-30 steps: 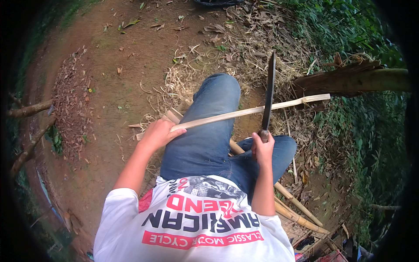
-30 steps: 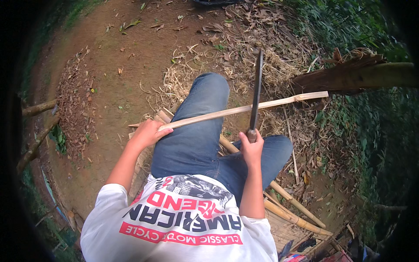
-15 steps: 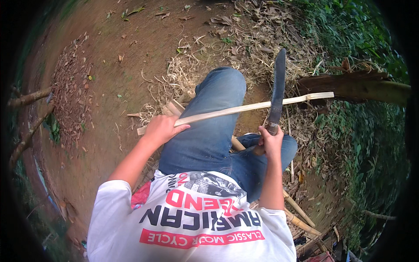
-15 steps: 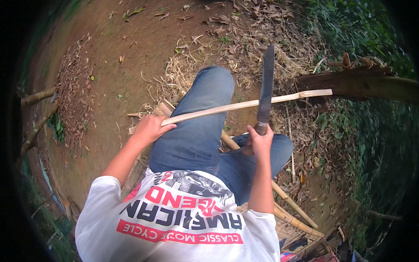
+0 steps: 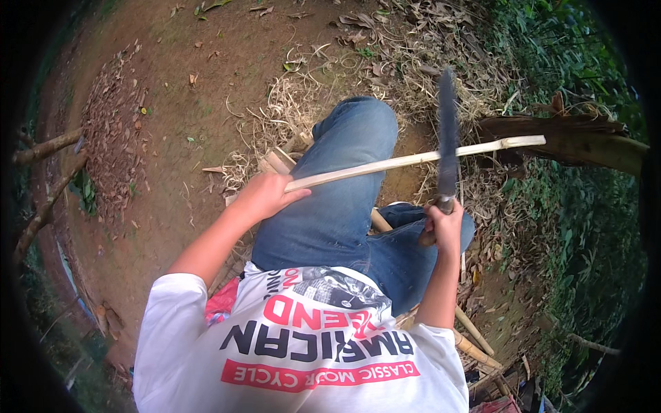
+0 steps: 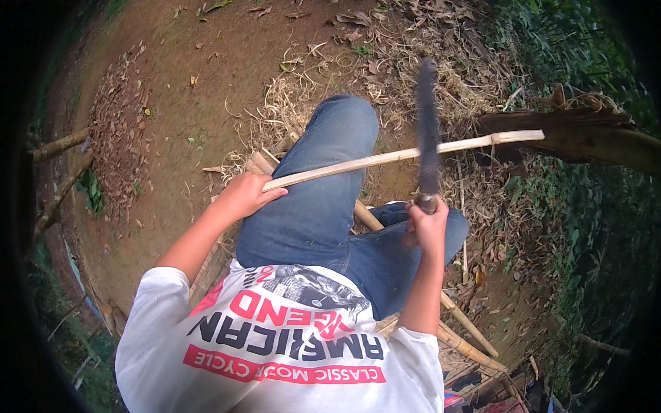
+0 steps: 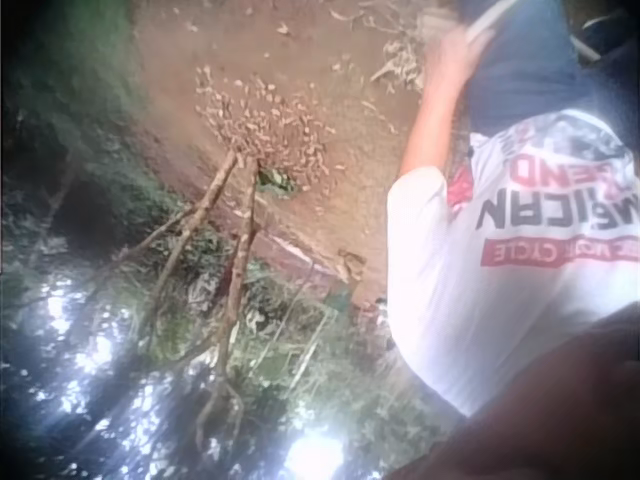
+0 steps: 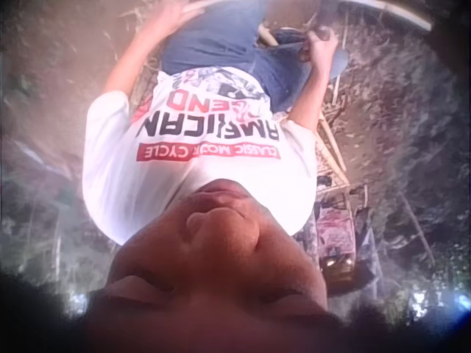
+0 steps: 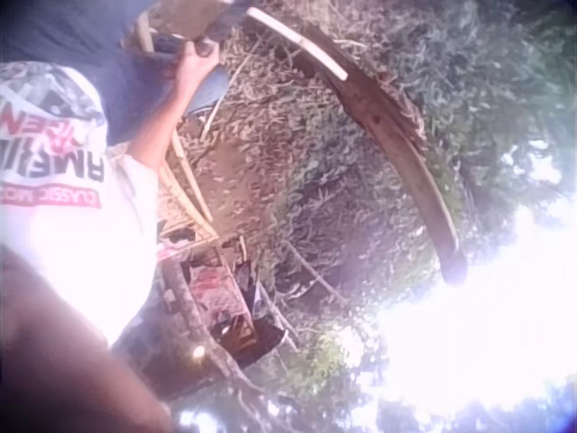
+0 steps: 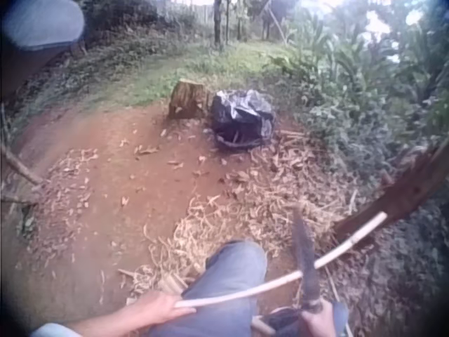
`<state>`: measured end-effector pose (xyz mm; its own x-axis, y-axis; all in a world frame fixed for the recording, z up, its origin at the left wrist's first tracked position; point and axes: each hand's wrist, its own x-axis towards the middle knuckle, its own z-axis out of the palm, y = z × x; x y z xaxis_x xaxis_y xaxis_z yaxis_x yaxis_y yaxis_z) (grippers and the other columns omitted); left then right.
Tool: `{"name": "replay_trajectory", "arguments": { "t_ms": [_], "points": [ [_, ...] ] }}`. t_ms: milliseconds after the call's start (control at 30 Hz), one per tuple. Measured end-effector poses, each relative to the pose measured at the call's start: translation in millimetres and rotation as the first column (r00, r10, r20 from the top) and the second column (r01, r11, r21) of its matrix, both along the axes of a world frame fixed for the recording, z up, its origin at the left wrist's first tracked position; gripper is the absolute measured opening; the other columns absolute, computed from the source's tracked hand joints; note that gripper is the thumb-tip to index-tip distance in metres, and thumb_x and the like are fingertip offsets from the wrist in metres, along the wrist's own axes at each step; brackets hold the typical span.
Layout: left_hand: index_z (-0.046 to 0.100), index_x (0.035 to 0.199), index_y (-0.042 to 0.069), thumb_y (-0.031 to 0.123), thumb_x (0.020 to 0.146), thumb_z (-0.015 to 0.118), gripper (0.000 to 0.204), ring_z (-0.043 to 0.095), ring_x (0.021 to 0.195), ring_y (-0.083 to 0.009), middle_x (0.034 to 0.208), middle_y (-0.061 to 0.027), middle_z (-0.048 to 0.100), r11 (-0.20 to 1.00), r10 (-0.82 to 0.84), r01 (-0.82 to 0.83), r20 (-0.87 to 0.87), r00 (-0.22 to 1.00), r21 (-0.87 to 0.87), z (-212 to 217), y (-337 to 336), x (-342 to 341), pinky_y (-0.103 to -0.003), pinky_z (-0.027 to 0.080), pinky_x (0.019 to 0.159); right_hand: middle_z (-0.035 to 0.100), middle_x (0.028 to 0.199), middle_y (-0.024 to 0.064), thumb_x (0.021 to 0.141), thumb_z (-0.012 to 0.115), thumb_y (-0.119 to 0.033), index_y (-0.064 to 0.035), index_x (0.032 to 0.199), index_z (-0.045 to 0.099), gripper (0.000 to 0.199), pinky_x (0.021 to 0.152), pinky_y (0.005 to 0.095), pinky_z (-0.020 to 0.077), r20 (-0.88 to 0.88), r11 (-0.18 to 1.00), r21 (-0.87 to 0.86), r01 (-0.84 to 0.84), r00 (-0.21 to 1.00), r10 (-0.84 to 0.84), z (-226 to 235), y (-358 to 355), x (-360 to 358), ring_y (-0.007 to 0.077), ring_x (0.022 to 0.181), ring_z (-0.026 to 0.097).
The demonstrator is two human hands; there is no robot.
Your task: The person shaves a thin strip of wood using a machete, repeatedly drawing the blade along the length of the wood while holding it by hand.
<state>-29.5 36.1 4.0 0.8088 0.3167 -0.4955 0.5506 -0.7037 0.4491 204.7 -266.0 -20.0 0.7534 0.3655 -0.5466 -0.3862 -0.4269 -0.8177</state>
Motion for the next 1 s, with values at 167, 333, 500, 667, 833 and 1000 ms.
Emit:
{"name": "replay_trajectory", "arguments": {
  "t_ms": [167, 333, 500, 667, 833, 1000],
  "points": [
    [0.066, 0.081, 0.0, 0.053, 0.09, 0.058, 0.055, 0.065, 0.071, -0.0376, 0.073, -0.0227, 0.064, 0.983, 0.031, -0.046, -0.087, 0.996, -0.177, 5.5, 0.4, 11.3, -0.043, 0.05, 0.066, 0.054, 0.06, 0.002, 0.075, 0.063, 0.003, -0.0027, 0.083, 0.053, 0.014, 0.04, 0.0275, 0.0416, -0.074, 1.0, 0.012, 0.01, 0.997, -0.009, -10.6, 19.1, -29.4, 0.0116, 0.045, 0.052],
    [0.064, 0.08, -0.003, 0.052, 0.092, 0.057, 0.057, 0.066, 0.07, -0.0331, 0.072, -0.0222, 0.063, 0.955, 0.021, -0.068, -0.162, 0.987, -0.289, 9.8, 6.6, 18.4, -0.042, 0.049, 0.067, 0.054, 0.057, 0.0022, 0.073, 0.063, 0.005, -0.0017, 0.08, 0.053, 0.014, 0.039, 0.0264, 0.0386, -0.041, 0.992, 0.028, -0.124, 0.991, 0.125, -3.7, 17.7, -22.9, 0.0104, 0.043, 0.05],
    [0.063, 0.077, -0.007, 0.056, 0.091, 0.055, 0.065, 0.064, 0.07, -0.0396, 0.072, -0.0272, 0.062, 0.946, 0.065, -0.118, -0.181, 0.981, -0.303, 10.0, -1.1, 24.8, -0.045, 0.049, 0.067, 0.053, 0.056, 0.0027, 0.073, 0.063, 0.005, -0.0017, 0.08, 0.051, 0.015, 0.038, 0.0277, 0.0387, -0.112, 0.999, 0.013, -0.038, 0.993, 0.04, -5.1, 30.3, -41.7, 0.0115, 0.042, 0.05],
    [0.063, 0.076, -0.008, 0.057, 0.091, 0.055, 0.066, 0.065, 0.07, -0.0391, 0.071, -0.0275, 0.062, 0.933, 0.061, -0.118, -0.174, 0.983, -0.34, 6.6, 0.4, 24.0, -0.044, 0.049, 0.067, 0.054, 0.057, 0.003, 0.072, 0.062, 0.006, -0.0019, 0.08, 0.051, 0.016, 0.038, 0.0283, 0.0388, -0.075, 0.988, -0.038, -0.151, 0.986, 0.148, 10.5, 19.1, -14.6, 0.0118, 0.042, 0.05],
    [0.06, 0.075, -0.007, 0.054, 0.093, 0.055, 0.064, 0.059, 0.062, -0.0325, 0.065, -0.0226, 0.058, 0.952, 0.061, -0.098, -0.136, 0.989, -0.29, -1.0, -3.1, 20.4, -0.042, 0.046, 0.062, 0.053, 0.055, 0.0024, 0.073, 0.062, 0.005, -0.0012, 0.081, 0.052, 0.014, 0.039, 0.0281, 0.0393, -0.139, 0.991, -0.024, -0.128, 0.983, 0.124, 4.9, 31.6, -39.1, 0.0124, 0.041, 0.05],
    [0.06, 0.076, -0.007, 0.053, 0.093, 0.056, 0.063, 0.061, 0.062, -0.0331, 0.065, -0.0229, 0.058, 0.935, 0.084, -0.139, -0.178, 0.98, -0.325, 7.8, -4.5, 24.4, -0.042, 0.046, 0.062, 0.054, 0.059, 0.0025, 0.071, 0.062, 0.004, -0.0032, 0.082, 0.052, 0.016, 0.039, 0.0268, 0.0392, -0.077, 0.994, 0.023, -0.103, 0.992, 0.104, 5.9, 14.9, -5.3, 0.0117, 0.043, 0.051]
  ]
}}
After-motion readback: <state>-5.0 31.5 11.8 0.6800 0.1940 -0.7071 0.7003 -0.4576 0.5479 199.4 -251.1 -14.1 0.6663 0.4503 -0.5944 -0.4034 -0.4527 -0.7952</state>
